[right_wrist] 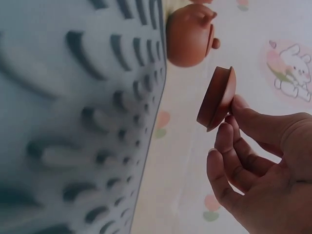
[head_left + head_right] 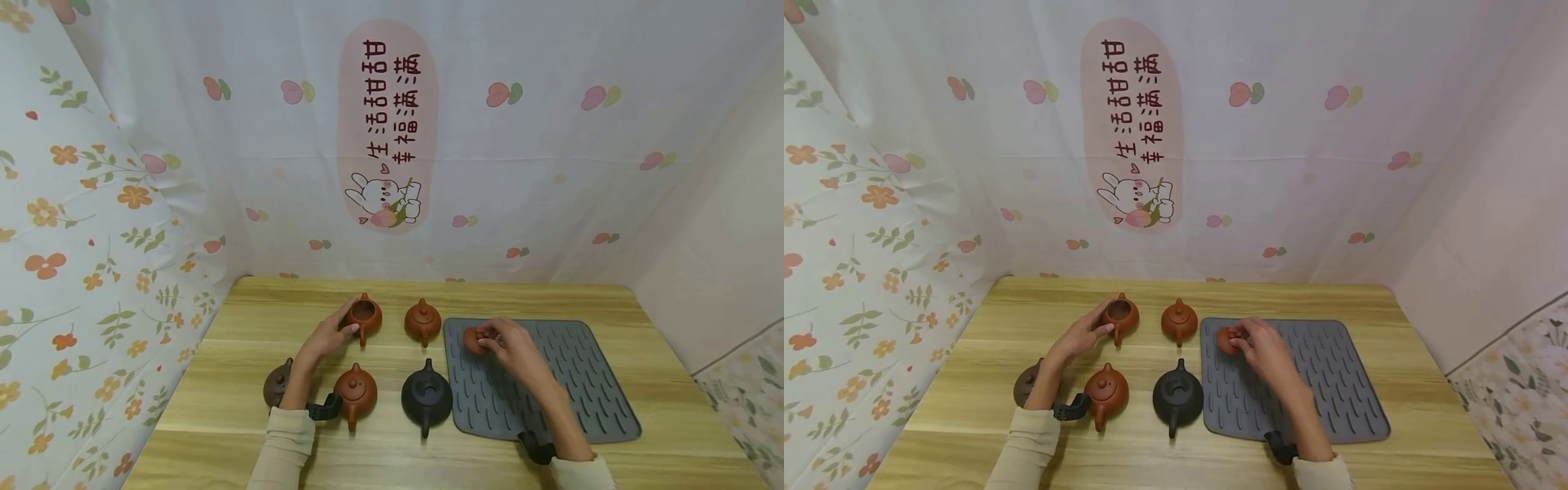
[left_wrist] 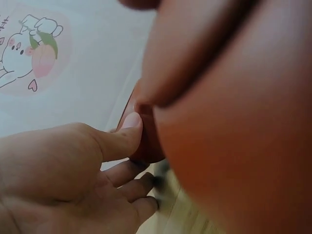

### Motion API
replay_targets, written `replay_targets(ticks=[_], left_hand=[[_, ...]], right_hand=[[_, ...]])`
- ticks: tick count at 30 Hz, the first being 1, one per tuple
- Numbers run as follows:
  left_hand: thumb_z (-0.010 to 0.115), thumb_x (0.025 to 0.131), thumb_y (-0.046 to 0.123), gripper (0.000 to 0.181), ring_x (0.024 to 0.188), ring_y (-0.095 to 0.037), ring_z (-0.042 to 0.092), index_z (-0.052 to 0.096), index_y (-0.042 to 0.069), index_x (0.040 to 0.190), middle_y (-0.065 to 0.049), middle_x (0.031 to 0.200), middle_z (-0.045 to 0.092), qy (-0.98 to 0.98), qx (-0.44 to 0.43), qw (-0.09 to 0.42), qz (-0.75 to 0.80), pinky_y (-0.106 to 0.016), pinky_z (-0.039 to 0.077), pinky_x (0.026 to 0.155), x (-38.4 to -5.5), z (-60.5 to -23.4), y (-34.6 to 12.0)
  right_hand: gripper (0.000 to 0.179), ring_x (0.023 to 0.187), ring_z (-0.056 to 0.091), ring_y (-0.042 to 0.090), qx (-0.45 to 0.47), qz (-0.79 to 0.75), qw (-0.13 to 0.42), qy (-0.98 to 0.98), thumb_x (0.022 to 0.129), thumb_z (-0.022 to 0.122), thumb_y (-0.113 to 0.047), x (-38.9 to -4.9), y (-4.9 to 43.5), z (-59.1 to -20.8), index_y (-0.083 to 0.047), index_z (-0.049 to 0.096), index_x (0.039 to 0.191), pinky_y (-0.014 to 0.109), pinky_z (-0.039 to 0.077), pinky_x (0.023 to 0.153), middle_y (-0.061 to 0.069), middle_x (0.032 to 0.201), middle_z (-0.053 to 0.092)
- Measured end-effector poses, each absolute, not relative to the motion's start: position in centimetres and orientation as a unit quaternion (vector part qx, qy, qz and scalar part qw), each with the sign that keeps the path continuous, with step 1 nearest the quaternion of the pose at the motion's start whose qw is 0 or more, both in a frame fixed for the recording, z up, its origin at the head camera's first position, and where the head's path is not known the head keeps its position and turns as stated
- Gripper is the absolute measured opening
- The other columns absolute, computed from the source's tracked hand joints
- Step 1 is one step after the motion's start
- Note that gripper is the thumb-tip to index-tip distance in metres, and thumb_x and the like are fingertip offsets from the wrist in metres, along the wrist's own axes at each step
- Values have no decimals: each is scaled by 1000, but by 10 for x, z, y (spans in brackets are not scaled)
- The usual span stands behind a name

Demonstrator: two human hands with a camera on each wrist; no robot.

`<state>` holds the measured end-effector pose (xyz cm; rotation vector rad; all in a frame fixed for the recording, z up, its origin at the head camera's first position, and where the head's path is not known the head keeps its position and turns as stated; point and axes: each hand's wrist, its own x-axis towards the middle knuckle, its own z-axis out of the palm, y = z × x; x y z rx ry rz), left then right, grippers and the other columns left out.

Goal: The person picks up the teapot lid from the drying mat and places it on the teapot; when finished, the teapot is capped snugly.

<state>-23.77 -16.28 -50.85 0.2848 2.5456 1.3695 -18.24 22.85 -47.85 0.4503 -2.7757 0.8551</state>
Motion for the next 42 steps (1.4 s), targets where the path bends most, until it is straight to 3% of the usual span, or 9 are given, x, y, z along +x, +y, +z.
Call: replay_targets(ticks=[8,21,42], left_hand=[[56,115,6,67,156,-60,34,26,5,175,-35,172,33,871,103,117,466,-74,34,125,-237,-510,-164],[54,115,5,66,158,-59,32,25,5,175,-35,174,31,867,108,120,472,-74,33,126,-239,-508,-166],[58,114,8,67,153,-62,39,27,3,174,-37,169,38,879,123,102,449,-74,38,122,-240,-511,-166]], right_hand=[[17,89,71,26,168,290,93,-937,94,83,0,-187,216,-474,-1,77,109,49,63,80,11,101,72],[16,88,69,26,214,284,98,-929,94,84,0,-196,185,-461,-3,77,108,40,59,71,11,104,73],[12,93,73,28,266,283,87,-918,96,83,-2,-217,134,-458,-2,77,106,42,63,78,11,106,74]])
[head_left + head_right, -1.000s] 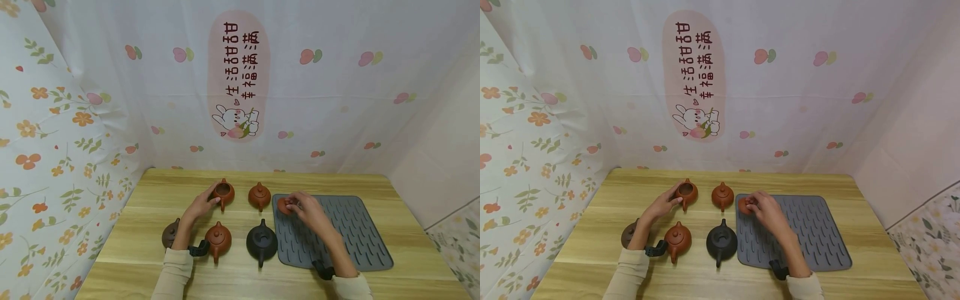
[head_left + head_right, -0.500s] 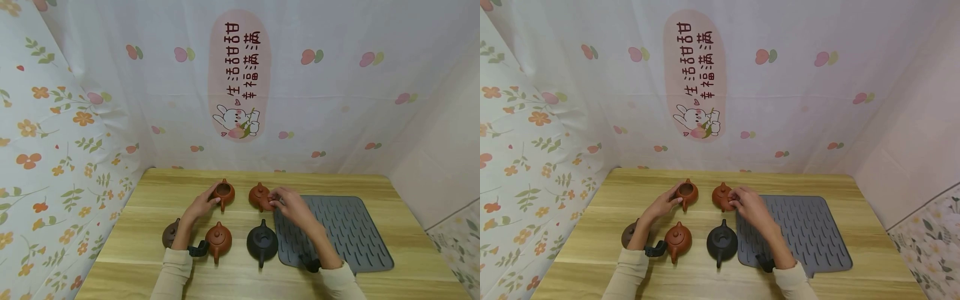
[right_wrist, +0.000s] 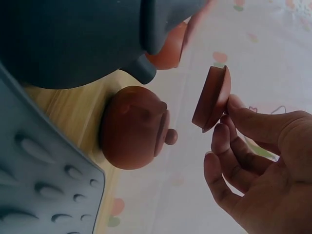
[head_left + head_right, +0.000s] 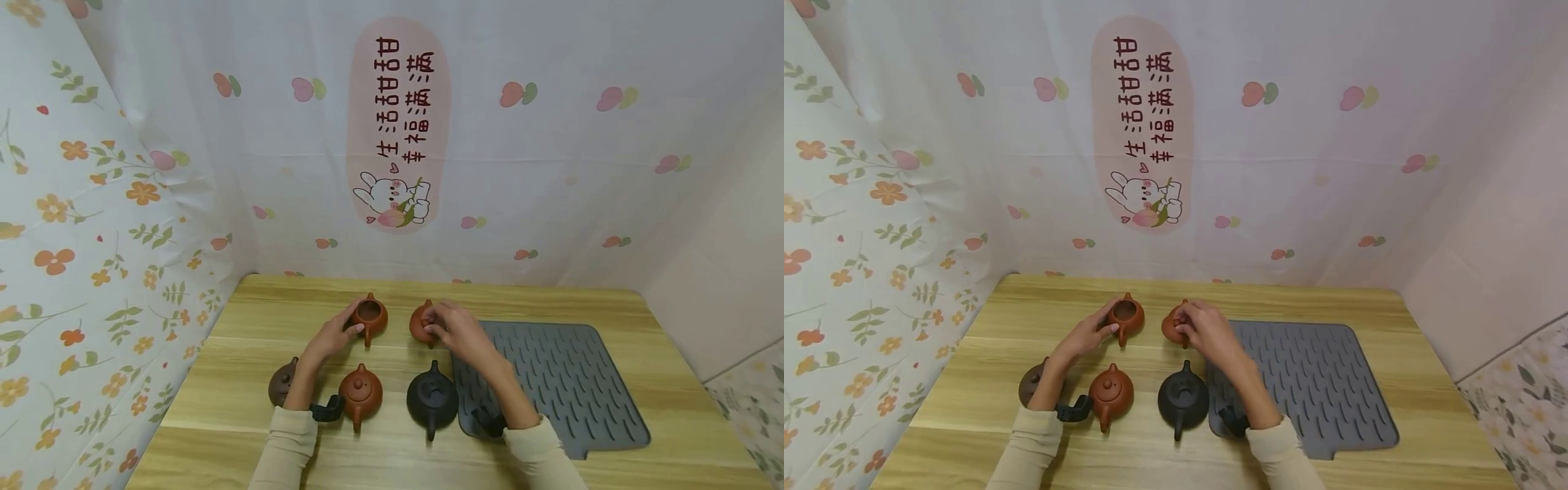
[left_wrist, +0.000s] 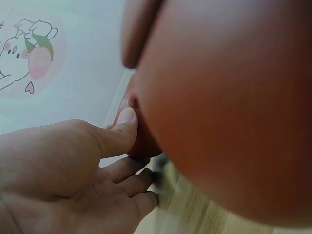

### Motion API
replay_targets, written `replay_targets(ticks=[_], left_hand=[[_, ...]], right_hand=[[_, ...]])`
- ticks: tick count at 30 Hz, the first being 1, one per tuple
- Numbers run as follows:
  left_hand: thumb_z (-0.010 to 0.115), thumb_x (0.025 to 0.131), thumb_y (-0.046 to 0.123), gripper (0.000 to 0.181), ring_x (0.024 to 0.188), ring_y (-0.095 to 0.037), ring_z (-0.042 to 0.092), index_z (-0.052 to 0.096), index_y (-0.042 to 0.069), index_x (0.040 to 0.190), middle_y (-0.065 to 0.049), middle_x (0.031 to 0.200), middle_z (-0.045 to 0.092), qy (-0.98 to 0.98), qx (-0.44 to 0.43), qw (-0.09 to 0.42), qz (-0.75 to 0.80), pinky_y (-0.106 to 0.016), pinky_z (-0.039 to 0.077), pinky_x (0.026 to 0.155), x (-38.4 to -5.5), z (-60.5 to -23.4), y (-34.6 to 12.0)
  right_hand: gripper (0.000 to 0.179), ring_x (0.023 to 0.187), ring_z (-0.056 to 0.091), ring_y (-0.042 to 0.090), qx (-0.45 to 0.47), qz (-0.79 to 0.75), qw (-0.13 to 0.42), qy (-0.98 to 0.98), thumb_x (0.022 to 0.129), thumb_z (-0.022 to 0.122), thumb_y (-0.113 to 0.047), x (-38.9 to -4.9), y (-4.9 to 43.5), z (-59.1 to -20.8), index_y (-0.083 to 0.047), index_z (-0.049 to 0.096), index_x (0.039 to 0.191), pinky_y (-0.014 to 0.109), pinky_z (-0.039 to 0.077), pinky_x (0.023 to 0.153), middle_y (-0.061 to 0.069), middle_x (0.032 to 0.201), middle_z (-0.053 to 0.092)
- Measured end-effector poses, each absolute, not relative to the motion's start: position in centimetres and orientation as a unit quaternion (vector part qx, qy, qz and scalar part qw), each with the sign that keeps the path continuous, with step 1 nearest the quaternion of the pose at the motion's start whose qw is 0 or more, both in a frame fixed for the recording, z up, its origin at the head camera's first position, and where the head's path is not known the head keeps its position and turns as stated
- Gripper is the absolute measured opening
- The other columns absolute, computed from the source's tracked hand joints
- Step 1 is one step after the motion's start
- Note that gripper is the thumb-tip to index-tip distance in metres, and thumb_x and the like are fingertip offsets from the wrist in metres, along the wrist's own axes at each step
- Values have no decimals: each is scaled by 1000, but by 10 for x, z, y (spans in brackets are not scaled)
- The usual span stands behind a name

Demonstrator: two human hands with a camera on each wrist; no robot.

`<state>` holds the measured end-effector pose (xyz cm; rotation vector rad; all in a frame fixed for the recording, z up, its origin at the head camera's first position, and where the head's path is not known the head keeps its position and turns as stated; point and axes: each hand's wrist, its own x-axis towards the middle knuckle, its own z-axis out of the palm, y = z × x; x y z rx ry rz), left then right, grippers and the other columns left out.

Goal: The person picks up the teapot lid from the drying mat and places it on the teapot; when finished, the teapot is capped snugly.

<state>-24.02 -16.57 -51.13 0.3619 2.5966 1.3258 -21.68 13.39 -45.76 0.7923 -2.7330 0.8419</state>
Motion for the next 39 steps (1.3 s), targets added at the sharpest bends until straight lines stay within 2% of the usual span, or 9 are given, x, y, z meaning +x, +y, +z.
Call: replay_targets(ticks=[10,19,30,39], left_hand=[[58,114,9,66,153,-62,39,29,4,174,-37,170,37,879,118,106,449,-74,37,123,-238,-509,-165],[57,115,8,65,152,-61,41,29,5,174,-36,168,40,883,119,99,444,-73,38,123,-240,-510,-165],[57,115,7,65,152,-60,41,31,6,174,-36,168,41,886,112,96,440,-72,38,124,-241,-512,-163],[57,115,9,65,154,-60,40,30,9,174,-35,168,40,884,98,106,445,-72,38,124,-240,-512,-165]], right_hand=[[12,98,74,29,269,297,67,-914,99,80,-1,-227,125,-450,-1,76,110,42,65,85,12,108,72],[14,97,74,27,289,296,61,-909,99,80,-3,-236,115,-445,-1,77,112,40,65,85,11,109,73],[13,99,75,28,300,276,51,-912,101,79,-5,-245,99,-444,0,78,113,44,65,87,12,110,74],[8,95,74,26,316,265,39,-910,102,78,-5,-256,87,-446,-2,77,110,40,65,82,11,107,73]])
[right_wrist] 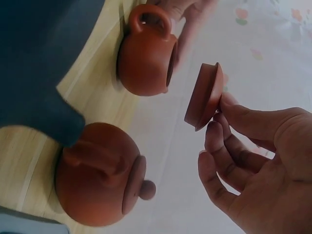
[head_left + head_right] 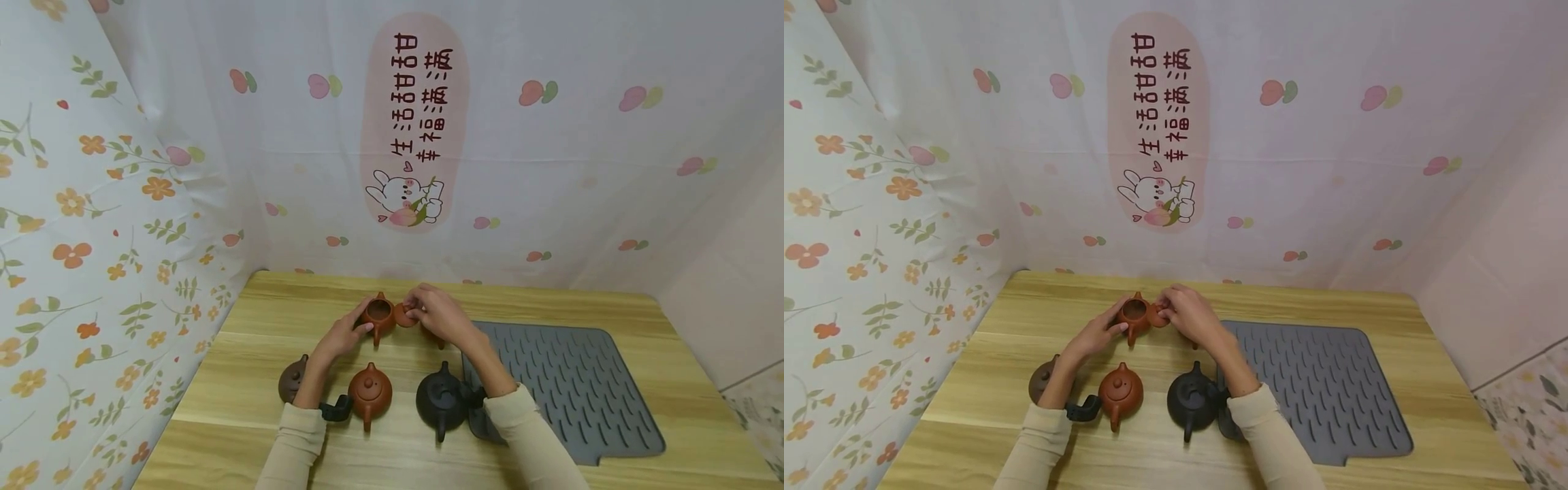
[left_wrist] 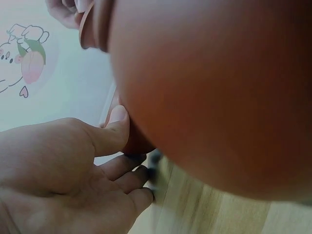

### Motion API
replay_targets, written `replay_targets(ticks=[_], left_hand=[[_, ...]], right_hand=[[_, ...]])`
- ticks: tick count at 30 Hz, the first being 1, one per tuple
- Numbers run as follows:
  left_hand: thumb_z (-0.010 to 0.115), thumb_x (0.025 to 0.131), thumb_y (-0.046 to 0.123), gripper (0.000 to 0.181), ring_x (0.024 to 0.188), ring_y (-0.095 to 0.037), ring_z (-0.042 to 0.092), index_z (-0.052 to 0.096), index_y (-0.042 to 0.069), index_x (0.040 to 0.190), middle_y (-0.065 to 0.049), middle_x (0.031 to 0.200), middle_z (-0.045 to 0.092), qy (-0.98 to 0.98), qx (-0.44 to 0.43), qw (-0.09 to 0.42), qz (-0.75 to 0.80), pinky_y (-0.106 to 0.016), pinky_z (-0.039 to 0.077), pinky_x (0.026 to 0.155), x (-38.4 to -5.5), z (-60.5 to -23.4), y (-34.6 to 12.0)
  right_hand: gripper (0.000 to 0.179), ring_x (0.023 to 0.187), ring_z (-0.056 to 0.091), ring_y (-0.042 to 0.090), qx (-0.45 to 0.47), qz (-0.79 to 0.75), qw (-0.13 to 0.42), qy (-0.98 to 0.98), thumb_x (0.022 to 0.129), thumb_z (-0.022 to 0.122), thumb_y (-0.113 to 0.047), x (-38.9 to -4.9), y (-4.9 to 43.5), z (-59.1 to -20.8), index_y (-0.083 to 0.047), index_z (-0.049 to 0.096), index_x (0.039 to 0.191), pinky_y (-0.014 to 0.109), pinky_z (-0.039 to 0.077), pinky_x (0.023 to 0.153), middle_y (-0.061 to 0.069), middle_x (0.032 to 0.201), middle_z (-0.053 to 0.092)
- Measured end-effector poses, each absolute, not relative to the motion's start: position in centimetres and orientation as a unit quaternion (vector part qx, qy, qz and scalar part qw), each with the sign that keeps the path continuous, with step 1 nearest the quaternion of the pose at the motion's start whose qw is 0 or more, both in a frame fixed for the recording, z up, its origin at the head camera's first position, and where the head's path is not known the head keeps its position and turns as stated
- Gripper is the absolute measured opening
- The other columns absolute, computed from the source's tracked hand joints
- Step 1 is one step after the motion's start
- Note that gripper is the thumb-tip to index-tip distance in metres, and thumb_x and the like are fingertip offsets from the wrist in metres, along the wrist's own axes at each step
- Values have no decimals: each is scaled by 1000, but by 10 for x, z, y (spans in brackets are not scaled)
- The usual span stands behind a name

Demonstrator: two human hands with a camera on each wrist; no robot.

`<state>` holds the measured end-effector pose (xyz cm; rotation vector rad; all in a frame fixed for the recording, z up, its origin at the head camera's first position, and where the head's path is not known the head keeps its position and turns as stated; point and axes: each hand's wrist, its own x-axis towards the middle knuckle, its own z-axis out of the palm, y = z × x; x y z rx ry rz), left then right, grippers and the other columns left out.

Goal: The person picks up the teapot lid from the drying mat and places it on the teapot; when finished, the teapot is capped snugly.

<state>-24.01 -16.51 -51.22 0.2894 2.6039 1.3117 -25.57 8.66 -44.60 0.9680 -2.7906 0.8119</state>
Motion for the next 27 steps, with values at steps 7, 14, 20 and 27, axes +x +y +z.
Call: replay_targets(ticks=[7,14,20,27], left_hand=[[57,115,10,66,150,-62,44,28,8,175,-38,166,41,886,104,106,438,-72,42,120,-239,-511,-167],[56,116,12,65,150,-61,45,28,9,175,-38,167,41,888,99,107,436,-72,43,120,-239,-512,-167],[57,116,16,65,147,-63,46,30,11,175,-39,165,43,887,122,91,435,-73,42,119,-241,-518,-170],[56,117,20,64,146,-63,46,30,14,175,-38,165,44,890,135,80,428,-73,43,118,-244,-525,-171]], right_hand=[[9,92,72,23,326,261,23,-908,102,78,-6,-264,75,-448,-3,77,110,37,64,81,10,105,73],[9,95,73,24,326,257,19,-909,102,78,-5,-270,67,-449,-3,78,111,38,64,84,10,107,74],[9,99,74,26,330,247,6,-911,103,78,-6,-277,54,-445,-2,77,111,41,64,87,13,110,74],[8,100,75,26,324,235,-17,-916,102,77,-2,-283,46,-442,-1,77,110,40,64,87,12,110,74]])
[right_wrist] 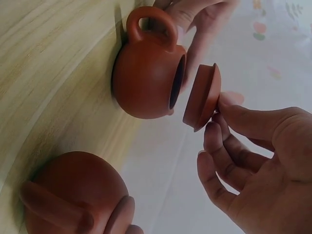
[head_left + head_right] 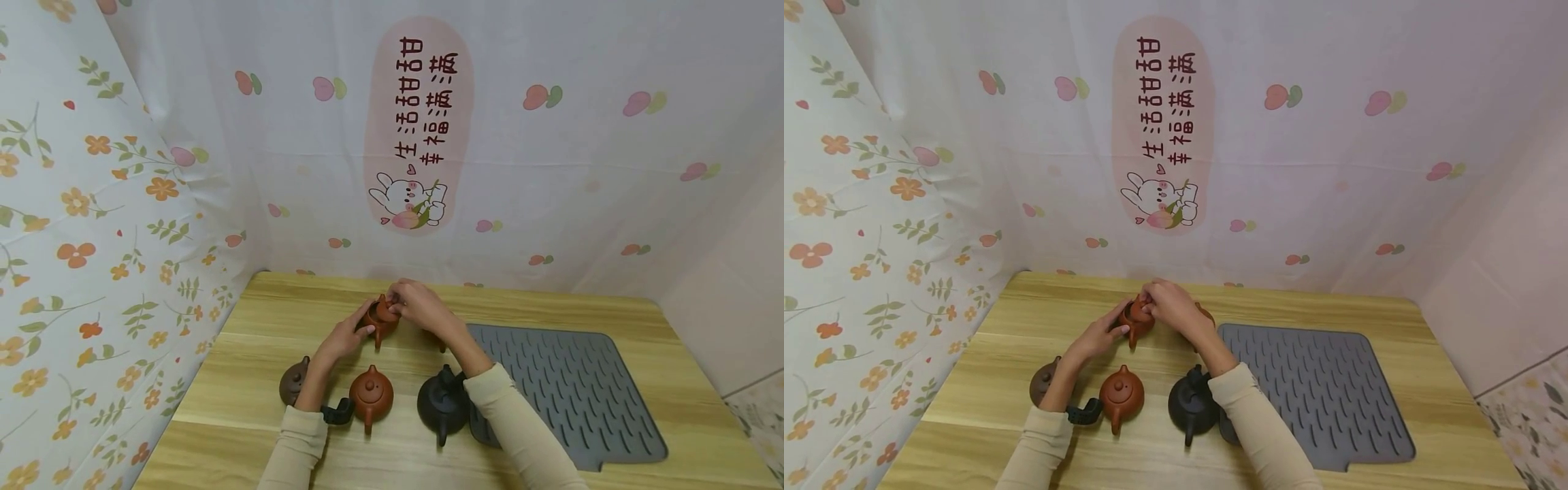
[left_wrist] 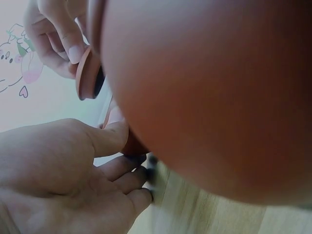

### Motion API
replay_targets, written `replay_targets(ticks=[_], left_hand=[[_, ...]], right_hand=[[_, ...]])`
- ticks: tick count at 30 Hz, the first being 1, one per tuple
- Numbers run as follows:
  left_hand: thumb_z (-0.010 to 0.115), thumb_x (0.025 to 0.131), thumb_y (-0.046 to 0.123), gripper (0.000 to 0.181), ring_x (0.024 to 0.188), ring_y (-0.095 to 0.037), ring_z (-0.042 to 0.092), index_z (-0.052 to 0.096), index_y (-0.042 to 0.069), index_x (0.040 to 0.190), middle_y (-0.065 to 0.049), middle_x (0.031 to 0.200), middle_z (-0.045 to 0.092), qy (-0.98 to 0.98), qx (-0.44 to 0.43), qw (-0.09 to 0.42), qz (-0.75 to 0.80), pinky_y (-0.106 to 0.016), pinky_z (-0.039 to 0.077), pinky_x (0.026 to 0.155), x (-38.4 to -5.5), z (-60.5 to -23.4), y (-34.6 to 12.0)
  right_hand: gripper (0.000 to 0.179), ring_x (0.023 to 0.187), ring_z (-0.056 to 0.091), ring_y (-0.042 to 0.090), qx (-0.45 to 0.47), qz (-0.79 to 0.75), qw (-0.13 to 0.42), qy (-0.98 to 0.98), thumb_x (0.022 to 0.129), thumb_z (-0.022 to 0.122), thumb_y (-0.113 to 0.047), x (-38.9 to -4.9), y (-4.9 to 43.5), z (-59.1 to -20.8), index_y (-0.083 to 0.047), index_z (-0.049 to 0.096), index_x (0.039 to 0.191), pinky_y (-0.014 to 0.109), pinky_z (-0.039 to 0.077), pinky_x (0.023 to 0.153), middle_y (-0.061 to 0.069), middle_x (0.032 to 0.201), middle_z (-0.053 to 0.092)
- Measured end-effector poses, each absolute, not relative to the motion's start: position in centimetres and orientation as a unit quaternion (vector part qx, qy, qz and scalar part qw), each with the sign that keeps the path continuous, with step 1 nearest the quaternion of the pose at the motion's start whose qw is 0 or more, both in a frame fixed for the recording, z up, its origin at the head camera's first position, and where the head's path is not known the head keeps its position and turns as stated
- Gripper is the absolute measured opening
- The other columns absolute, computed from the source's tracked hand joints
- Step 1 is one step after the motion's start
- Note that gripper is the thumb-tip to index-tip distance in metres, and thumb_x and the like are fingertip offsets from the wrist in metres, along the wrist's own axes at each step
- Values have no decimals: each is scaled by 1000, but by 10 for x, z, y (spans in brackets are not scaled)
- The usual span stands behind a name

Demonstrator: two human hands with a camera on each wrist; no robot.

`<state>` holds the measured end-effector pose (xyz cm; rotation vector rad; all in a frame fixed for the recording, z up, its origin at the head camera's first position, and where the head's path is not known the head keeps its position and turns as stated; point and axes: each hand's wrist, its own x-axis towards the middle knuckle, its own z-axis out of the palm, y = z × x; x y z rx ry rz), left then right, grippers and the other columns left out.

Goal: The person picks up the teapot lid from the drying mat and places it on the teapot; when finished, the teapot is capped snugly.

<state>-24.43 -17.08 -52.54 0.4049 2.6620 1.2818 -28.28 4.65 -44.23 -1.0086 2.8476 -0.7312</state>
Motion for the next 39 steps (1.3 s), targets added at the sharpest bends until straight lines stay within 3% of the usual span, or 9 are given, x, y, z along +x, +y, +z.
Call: replay_targets(ticks=[5,19,26,39], left_hand=[[57,115,10,64,152,-60,42,32,7,174,-36,167,42,883,107,98,446,-73,38,123,-239,-511,-166],[56,115,10,63,153,-57,42,31,5,173,-34,168,42,888,101,96,437,-70,38,125,-237,-513,-166],[57,115,9,63,152,-58,43,31,0,172,-36,167,41,890,105,91,435,-69,39,124,-238,-514,-164],[55,116,9,63,154,-56,42,29,1,173,-36,167,42,887,98,93,441,-69,38,124,-240,-515,-164]], right_hand=[[9,101,75,27,-334,-217,24,917,103,77,-3,-287,42,-444,-1,77,111,40,64,88,13,111,75],[13,103,75,29,-348,-197,52,915,101,74,5,-295,31,-448,1,78,113,41,65,89,15,112,75],[12,102,74,29,-360,-196,43,911,102,74,4,-294,26,-448,2,77,113,41,65,87,16,112,73],[13,102,74,28,-354,-191,36,915,101,73,6,-298,24,-449,1,78,112,41,65,88,16,112,73]])
